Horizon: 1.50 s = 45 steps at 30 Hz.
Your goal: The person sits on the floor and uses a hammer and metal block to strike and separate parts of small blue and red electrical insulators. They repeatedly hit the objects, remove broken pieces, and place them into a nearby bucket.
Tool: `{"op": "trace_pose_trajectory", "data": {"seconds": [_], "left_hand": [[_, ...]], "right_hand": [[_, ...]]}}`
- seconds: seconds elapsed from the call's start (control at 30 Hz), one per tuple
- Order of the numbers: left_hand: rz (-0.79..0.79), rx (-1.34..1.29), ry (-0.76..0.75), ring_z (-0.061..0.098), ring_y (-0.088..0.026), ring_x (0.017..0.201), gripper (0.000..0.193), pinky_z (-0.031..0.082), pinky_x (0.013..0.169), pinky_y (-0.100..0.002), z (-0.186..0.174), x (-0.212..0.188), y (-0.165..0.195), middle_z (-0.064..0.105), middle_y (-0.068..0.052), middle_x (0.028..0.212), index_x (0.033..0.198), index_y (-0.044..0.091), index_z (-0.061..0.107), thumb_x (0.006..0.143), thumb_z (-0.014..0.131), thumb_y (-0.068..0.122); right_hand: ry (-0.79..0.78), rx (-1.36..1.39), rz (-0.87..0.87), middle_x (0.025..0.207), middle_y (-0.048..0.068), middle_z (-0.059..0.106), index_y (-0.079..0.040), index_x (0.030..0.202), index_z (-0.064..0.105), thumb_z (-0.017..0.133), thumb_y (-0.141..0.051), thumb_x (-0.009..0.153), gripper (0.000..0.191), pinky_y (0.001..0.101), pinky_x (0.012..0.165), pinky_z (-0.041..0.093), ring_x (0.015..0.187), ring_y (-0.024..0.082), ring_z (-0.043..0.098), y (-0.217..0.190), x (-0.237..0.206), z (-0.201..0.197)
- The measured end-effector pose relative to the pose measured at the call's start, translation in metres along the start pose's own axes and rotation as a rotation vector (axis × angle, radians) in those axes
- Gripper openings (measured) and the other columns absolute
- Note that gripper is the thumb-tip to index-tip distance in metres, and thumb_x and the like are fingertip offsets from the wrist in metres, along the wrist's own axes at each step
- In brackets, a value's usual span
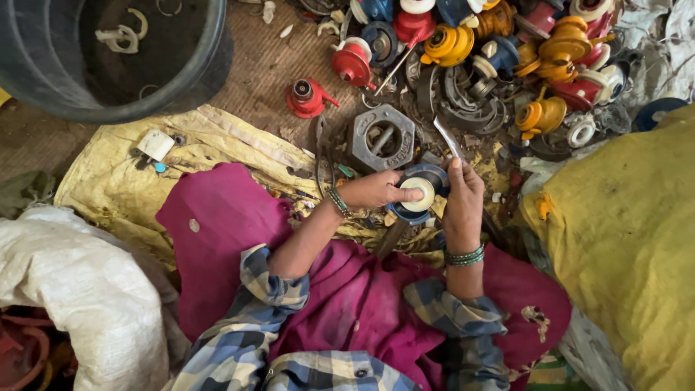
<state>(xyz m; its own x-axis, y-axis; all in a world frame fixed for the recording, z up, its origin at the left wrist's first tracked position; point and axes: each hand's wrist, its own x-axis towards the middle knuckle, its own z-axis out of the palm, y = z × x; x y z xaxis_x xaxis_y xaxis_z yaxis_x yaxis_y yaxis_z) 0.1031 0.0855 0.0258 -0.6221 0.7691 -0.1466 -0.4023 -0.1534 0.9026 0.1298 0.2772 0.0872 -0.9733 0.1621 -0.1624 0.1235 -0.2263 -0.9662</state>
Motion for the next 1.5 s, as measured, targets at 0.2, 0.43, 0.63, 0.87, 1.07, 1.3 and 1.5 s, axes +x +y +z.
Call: {"op": "trace_pose_trajectory", "data": {"seconds": [0.2, 0.43, 0.63, 0.87, 1.07, 1.3, 1.5], "left_hand": [[-0.003, -0.105, -0.015, 0.066, -0.01, 0.104, 0.054, 0.055, 0.092, -0.028, 0.006, 0.0, -0.004, 0.073, -0.005, 0.117, 0.131, -0.004, 0.064, 0.098, 0.07, 0.039], [-0.032, -0.181, -0.067, 0.066, -0.013, 0.108, 0.054, 0.053, 0.097, -0.029, 0.007, -0.001, -0.008, 0.072, -0.007, 0.12, 0.133, -0.004, 0.063, 0.098, 0.071, 0.036], [0.02, -0.149, -0.111, 0.066, -0.014, 0.112, 0.053, 0.052, 0.101, -0.03, 0.01, -0.003, -0.015, 0.071, -0.008, 0.123, 0.134, -0.004, 0.062, 0.098, 0.072, 0.033], [-0.102, -0.15, -0.111, 0.067, -0.02, 0.112, 0.05, 0.053, 0.1, -0.031, 0.005, -0.001, -0.04, 0.075, -0.014, 0.122, 0.127, -0.006, 0.071, 0.1, 0.072, 0.036], [-0.026, 0.709, -0.422, 0.067, -0.019, 0.092, 0.049, 0.054, 0.085, -0.032, 0.024, -0.042, -0.084, 0.075, -0.013, 0.104, 0.114, 0.001, 0.071, 0.096, 0.07, 0.046], [0.06, 0.53, 0.423, 0.075, -0.023, 0.083, 0.048, 0.059, 0.074, -0.036, -0.032, -0.027, -0.05, 0.078, -0.012, 0.095, 0.117, 0.006, 0.072, 0.088, 0.076, 0.043], [-0.116, 0.776, 0.965, 0.075, -0.027, 0.085, 0.041, 0.058, 0.074, -0.04, -0.042, -0.024, -0.03, 0.078, -0.013, 0.099, 0.119, 0.013, 0.074, 0.087, 0.078, 0.039]], "right_hand": [[0.034, 0.191, 0.123, 0.085, -0.001, 0.064, -0.003, 0.096, 0.066, 0.06, -0.022, 0.109, 0.024, 0.0232, 0.071, 0.049, 0.075, 0.007, 0.057, 0.006, 0.008, -0.006], [0.033, 0.281, 0.28, 0.08, 0.0, 0.064, -0.005, 0.091, 0.065, 0.059, -0.02, 0.107, 0.023, 0.0264, 0.067, 0.053, 0.07, 0.01, 0.061, 0.002, 0.006, -0.009], [-0.026, 0.236, 0.291, 0.084, 0.001, 0.068, -0.005, 0.097, 0.067, 0.06, -0.02, 0.107, 0.02, 0.0257, 0.067, 0.054, 0.07, 0.01, 0.064, 0.003, 0.013, -0.021], [-0.054, 0.068, 0.26, 0.077, 0.0, 0.065, -0.004, 0.098, 0.068, 0.062, -0.027, 0.11, 0.026, 0.0225, 0.052, 0.046, 0.061, 0.009, 0.057, 0.028, 0.027, -0.057], [0.262, 0.169, 0.102, 0.087, 0.002, 0.069, -0.011, 0.102, 0.067, 0.058, -0.036, 0.111, 0.028, 0.0227, 0.05, 0.042, 0.067, 0.01, 0.062, -0.031, 0.05, -0.07], [-0.02, 0.376, 0.135, 0.094, 0.006, 0.068, -0.006, 0.104, 0.062, 0.058, -0.031, 0.111, 0.027, 0.0299, 0.067, 0.055, 0.08, 0.016, 0.067, -0.01, 0.013, -0.017], [-0.065, 0.781, 0.36, 0.1, 0.009, 0.07, -0.003, 0.112, 0.065, 0.056, -0.028, 0.11, 0.026, 0.0278, 0.073, 0.057, 0.082, 0.017, 0.066, 0.014, 0.033, -0.027]]}}
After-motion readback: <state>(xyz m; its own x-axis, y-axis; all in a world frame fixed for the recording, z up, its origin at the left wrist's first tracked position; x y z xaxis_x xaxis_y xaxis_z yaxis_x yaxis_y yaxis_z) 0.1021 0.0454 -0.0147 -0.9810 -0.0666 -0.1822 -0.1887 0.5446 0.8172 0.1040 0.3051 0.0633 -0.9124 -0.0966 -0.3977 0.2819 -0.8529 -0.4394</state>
